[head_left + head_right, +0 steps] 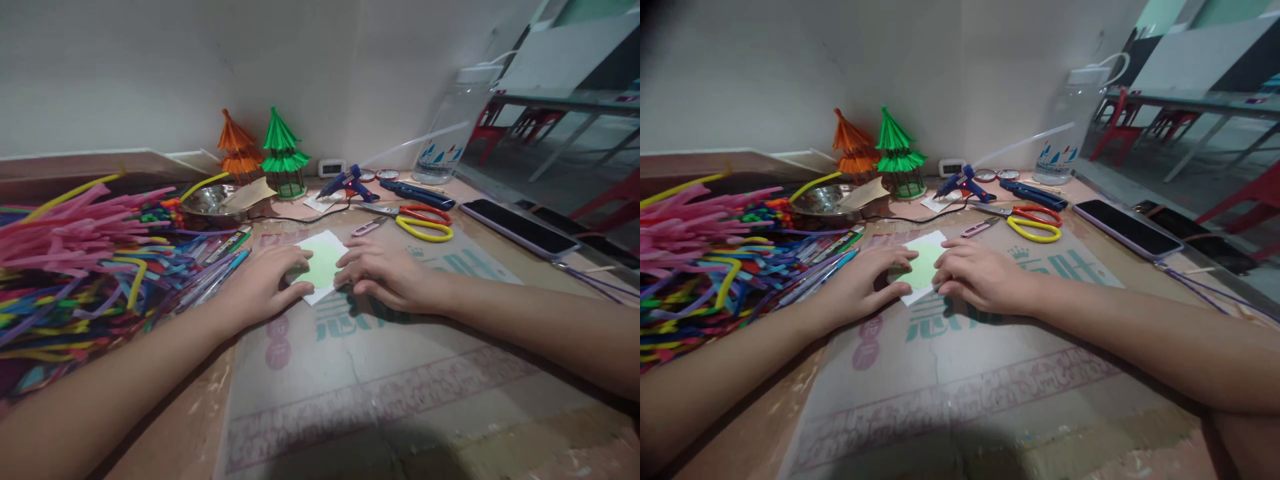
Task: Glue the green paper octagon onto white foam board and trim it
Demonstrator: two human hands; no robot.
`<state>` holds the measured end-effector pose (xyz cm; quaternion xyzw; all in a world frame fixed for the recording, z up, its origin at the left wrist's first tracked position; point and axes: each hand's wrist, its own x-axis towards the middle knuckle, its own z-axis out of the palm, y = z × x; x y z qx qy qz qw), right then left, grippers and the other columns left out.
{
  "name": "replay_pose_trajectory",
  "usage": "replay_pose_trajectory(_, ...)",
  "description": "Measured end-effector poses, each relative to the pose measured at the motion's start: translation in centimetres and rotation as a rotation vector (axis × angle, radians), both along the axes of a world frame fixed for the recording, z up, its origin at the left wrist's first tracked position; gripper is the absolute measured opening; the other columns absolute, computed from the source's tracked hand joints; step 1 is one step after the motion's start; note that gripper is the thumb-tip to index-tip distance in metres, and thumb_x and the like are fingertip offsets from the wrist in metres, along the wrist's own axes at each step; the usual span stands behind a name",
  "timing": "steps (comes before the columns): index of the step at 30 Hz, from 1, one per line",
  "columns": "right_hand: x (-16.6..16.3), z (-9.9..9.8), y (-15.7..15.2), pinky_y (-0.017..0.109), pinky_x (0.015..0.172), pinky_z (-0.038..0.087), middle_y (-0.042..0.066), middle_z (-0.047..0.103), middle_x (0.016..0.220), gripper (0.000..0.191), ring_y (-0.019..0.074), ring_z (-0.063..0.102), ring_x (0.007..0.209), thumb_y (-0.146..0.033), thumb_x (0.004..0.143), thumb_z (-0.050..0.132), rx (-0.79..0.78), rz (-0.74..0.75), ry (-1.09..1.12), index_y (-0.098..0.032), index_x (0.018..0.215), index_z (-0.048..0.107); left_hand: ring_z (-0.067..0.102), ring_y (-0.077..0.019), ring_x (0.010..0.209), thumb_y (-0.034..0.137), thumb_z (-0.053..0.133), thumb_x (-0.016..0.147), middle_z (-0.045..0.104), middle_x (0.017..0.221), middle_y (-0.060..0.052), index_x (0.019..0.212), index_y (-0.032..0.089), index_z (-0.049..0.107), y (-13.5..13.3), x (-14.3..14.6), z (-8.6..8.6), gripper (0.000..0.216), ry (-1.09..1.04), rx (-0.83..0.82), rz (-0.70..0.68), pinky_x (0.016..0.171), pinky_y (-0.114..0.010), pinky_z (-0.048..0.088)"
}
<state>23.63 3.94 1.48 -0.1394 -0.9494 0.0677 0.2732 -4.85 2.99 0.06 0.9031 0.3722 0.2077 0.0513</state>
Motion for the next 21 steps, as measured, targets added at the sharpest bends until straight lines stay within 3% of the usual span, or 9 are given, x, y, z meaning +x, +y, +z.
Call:
replay_pose_trajectory(2, -0.1, 0.1, -0.2, 0.054, 0.114, 0.043, 0.010, 0.073, 0.109, 0.023, 0.0226, 0.067, 0.110, -0.031, 0.105, 0.048, 0.007, -0.004, -0.019, -0.018, 0.107, 0.067, 0.063, -0.0318, 0.123, 0.049, 0.062, 0.096, 0.068, 0.134, -0.009, 0.110, 0.024, 0.061, 0.0, 0.0, 0.0, 0.029, -0.001, -0.003, 0.006, 0.103, -0.050, 0.047)
replay_pose_trajectory(6, -0.2, 0.2, -0.3, 0.051, 0.113, 0.045, 0.007, 0.071, 0.092, 0.020, 0.0202, 0.068, 0.095, -0.028, 0.104, 0.049, -0.029, 0.005, 0.054, -0.018, 0.096, 0.065, 0.061, -0.0312, 0.125, 0.050, 0.062, 0.096, 0.068, 0.135, -0.008, 0.110, 0.024, 0.061, 0.0, 0.0, 0.0, 0.029, -0.004, -0.005, 0.002, 0.105, -0.051, 0.047)
replay_pose_trajectory(10, -0.2, 0.1, -0.2, 0.055, 0.116, 0.039, 0.011, 0.070, 0.106, 0.017, 0.0233, 0.064, 0.111, -0.026, 0.102, 0.051, -0.040, -0.021, 0.004, -0.018, 0.106, 0.065, 0.061, -0.0315, 0.124, 0.049, 0.061, 0.096, 0.067, 0.135, -0.009, 0.109, 0.024, 0.061, -0.1, 0.0, 0.0, 0.029, 0.002, -0.007, 0.011, 0.104, -0.052, 0.047)
replay_pose_trajectory(12, -0.3, 0.0, -0.2, 0.055, 0.115, 0.040, 0.009, 0.069, 0.101, 0.013, 0.0225, 0.064, 0.105, -0.021, 0.101, 0.051, -0.030, -0.025, 0.013, -0.019, 0.103, 0.063, 0.061, -0.0316, 0.124, 0.050, 0.061, 0.096, 0.067, 0.135, -0.009, 0.109, 0.023, 0.061, -0.1, 0.0, 0.1, 0.029, 0.007, -0.011, 0.016, 0.104, -0.052, 0.047)
replay_pose_trajectory(15, -0.5, 0.0, -0.3, 0.049, 0.105, 0.049, 0.006, 0.065, 0.093, 0.013, 0.0205, 0.063, 0.093, -0.010, 0.096, 0.049, 0.014, -0.018, 0.082, -0.020, 0.100, 0.057, 0.061, -0.0312, 0.125, 0.050, 0.061, 0.096, 0.067, 0.136, -0.009, 0.109, 0.024, 0.061, 0.0, 0.0, 0.1, 0.030, 0.008, -0.012, 0.006, 0.105, -0.052, 0.046)
replay_pose_trajectory(21, -1.2, -0.8, -0.5, 0.035, 0.085, 0.056, 0.012, 0.059, 0.114, 0.032, 0.0186, 0.062, 0.099, 0.003, 0.089, 0.042, 0.077, 0.012, 0.036, -0.019, 0.112, 0.049, 0.061, -0.0318, 0.124, 0.052, 0.060, 0.097, 0.067, 0.134, -0.009, 0.111, 0.023, 0.062, 0.0, 0.1, 0.2, 0.033, 0.018, -0.014, 0.014, 0.104, -0.051, 0.047)
